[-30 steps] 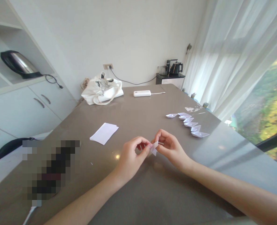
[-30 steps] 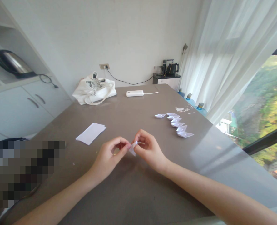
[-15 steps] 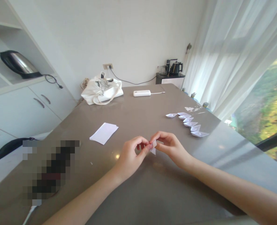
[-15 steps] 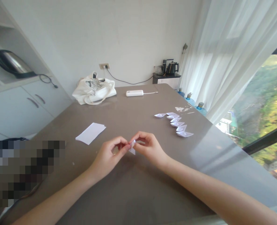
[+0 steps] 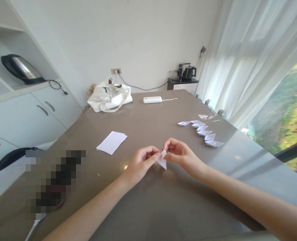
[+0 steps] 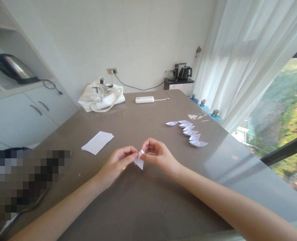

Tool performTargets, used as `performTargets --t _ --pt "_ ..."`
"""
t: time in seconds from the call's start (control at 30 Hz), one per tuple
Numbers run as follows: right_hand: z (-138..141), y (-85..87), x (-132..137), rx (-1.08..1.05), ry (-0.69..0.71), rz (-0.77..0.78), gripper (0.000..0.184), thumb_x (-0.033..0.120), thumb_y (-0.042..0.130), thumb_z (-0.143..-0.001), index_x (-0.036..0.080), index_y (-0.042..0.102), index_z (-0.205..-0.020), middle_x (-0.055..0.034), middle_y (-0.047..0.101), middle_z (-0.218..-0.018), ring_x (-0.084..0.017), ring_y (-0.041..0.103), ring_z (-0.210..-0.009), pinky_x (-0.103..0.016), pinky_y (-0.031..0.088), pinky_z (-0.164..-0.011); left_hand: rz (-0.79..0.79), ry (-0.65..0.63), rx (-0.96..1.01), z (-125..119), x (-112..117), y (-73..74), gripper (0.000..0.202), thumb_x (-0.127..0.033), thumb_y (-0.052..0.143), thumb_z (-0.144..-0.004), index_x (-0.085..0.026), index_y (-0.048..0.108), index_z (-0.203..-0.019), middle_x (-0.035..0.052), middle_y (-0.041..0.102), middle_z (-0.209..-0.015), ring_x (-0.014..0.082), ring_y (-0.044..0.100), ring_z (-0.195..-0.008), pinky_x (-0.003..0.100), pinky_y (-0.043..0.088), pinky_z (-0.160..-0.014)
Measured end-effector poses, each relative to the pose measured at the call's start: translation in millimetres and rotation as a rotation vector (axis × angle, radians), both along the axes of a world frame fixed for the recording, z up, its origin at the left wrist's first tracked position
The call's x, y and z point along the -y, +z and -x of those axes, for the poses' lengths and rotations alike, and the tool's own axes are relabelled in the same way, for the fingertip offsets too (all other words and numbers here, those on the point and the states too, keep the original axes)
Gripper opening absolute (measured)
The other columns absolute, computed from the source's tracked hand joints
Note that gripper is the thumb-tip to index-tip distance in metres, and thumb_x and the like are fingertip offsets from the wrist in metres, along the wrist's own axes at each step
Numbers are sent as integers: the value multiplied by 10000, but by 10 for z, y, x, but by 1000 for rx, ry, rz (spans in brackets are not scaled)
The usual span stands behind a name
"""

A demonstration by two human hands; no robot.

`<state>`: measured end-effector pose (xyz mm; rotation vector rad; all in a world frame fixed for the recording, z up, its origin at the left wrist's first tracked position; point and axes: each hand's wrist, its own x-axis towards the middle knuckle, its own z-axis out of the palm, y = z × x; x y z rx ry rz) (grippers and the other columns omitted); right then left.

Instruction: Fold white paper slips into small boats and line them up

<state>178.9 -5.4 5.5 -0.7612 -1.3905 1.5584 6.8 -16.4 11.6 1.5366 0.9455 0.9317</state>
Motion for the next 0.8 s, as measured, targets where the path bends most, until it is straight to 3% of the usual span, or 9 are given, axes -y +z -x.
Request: performTargets --t 0.13,0.33,0.5,0.8 --pt "0 -7 1 24 45 21 296 274 761 -661 177 494 -745 30 522 -705 -103 501 -675 -213 391 -615 -36 -21 -75 -21 -5 -32 269 -390 571 -824 -143 634 -738 5 592 -674 133 515 -667 235 383 -647" --pt "-20 -43 -12 37 126 27 320 232 775 -656 176 487 -783 36 512 -730 -89 504 -670 -211 401 -628 144 -77 92 3 -42 -73 272 -400 655 -768 -132 651 -728 13 622 -687 121 532 -665 225 386 -651" --pt "-20 -14 -20 17 155 0 317 260 780 -656 178 527 -828 19 564 -772 -110 549 -723 -247 436 -692 202 -74 162 53 -64 -102 287 -408 653 -767 -125 627 -729 19 590 -683 116 512 -656 221 374 -639" --pt "-7 33 -16 69 80 35 222 328 724 -723 149 609 -785 6 610 -742 -114 565 -713 -247 424 -714 103 4 54 60 -80 -75 270 -394 633 -767 -133 588 -718 -11 557 -632 101 488 -598 206 347 -571"
